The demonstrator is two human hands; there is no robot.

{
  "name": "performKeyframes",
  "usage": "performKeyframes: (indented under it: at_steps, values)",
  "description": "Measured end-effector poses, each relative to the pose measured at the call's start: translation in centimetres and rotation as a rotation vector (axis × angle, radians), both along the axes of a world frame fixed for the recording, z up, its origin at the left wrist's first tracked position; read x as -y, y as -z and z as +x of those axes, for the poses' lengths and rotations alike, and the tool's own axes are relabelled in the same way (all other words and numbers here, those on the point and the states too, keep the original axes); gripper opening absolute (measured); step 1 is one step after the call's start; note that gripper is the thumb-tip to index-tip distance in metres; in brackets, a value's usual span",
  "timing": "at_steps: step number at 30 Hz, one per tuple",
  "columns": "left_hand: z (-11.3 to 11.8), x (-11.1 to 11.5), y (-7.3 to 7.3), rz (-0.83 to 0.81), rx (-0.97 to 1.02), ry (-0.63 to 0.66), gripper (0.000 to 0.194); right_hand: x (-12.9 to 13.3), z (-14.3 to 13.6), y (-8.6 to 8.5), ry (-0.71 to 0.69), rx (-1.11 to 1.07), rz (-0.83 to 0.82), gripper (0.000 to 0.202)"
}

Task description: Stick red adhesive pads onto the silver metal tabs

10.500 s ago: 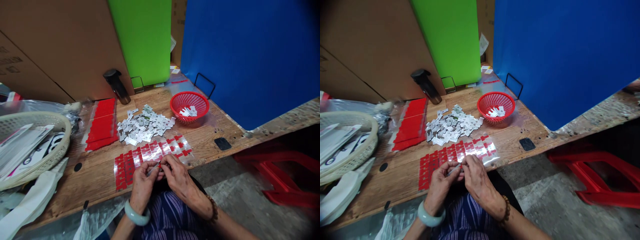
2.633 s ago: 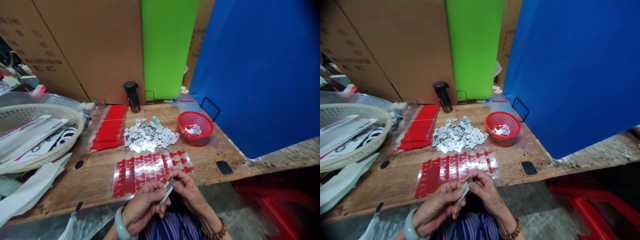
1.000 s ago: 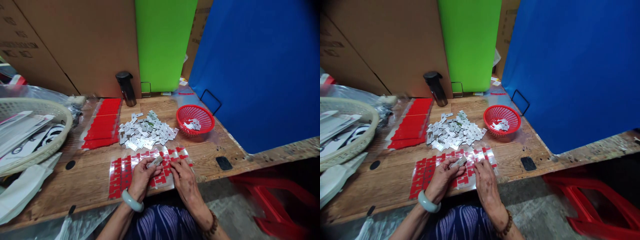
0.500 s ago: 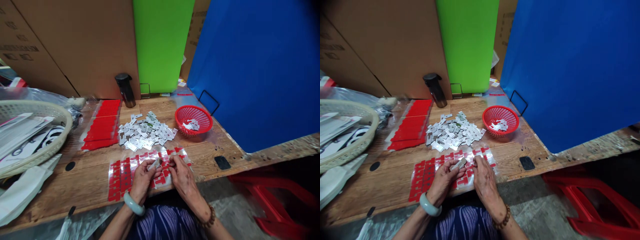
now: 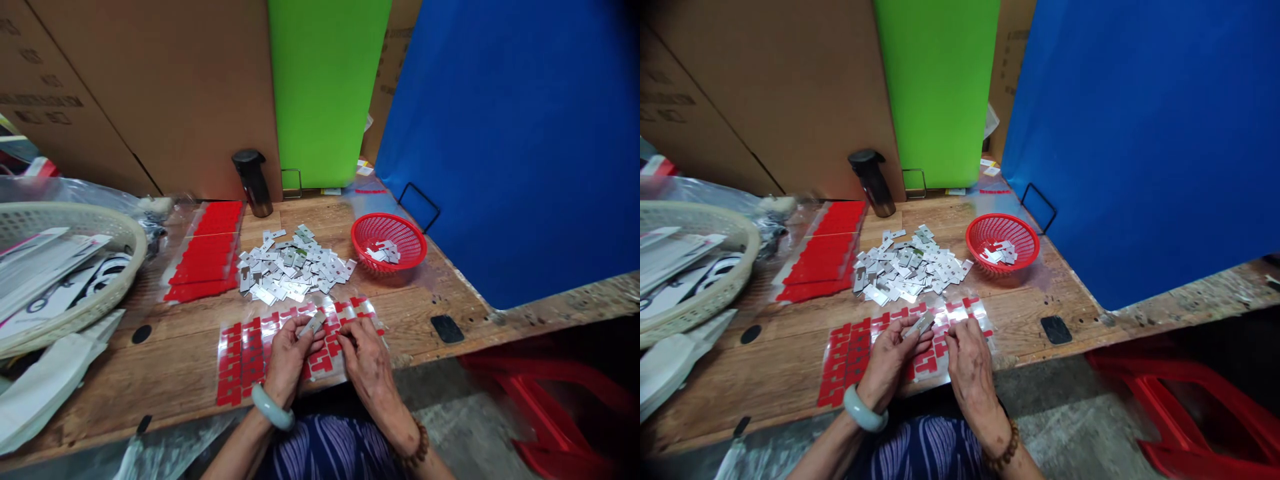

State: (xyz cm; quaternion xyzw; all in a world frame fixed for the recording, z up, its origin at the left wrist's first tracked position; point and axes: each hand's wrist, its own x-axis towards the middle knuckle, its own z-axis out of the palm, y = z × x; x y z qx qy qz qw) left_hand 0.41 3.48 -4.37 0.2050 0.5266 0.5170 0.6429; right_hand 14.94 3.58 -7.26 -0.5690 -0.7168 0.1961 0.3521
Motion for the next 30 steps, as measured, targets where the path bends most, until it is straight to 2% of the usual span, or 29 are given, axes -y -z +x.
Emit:
performKeyframes:
  at_steps: [4, 12, 17, 23, 26, 30]
  values:
    - [0.0, -0.2, 0.4, -0.006, -0.015, 0.006, 0.035, 0.0, 0.0, -0.1, -0.014, -0.027, 0.046, 0.01]
    - [0.1, -0.4, 0.1, -0.037, -0.02, 0.011, 0.024, 0.5, 0.3, -1.7, -0.1, -0.085, -0.138, 0.015]
    - [0.2, -0.3, -0.1, -0.051, -0.023, 0.0, 0.022, 0.8, 0.7, -1.9, -0.167, -0.147, -0.194, 0.008]
    - [-0.2, -0.5, -0.1, -0.076, -0.005, 0.017, 0.023, 0.8, 0.6, -2.4, -0.029, -0.386, -0.31, 0.009]
    - [-0.5, -0.4, -0.6, -0.118, 0.052, 0.042, 0.026, 0.6, 0.7, -3.4, -0.002, -0.455, -0.35, 0.01]
    - [-1.0, 0.3, -2.2, -0.157, 0.13, 0.114, 0.029, 0.4, 0.7, -4.6, -0.072, -0.423, -0.299, 0.009]
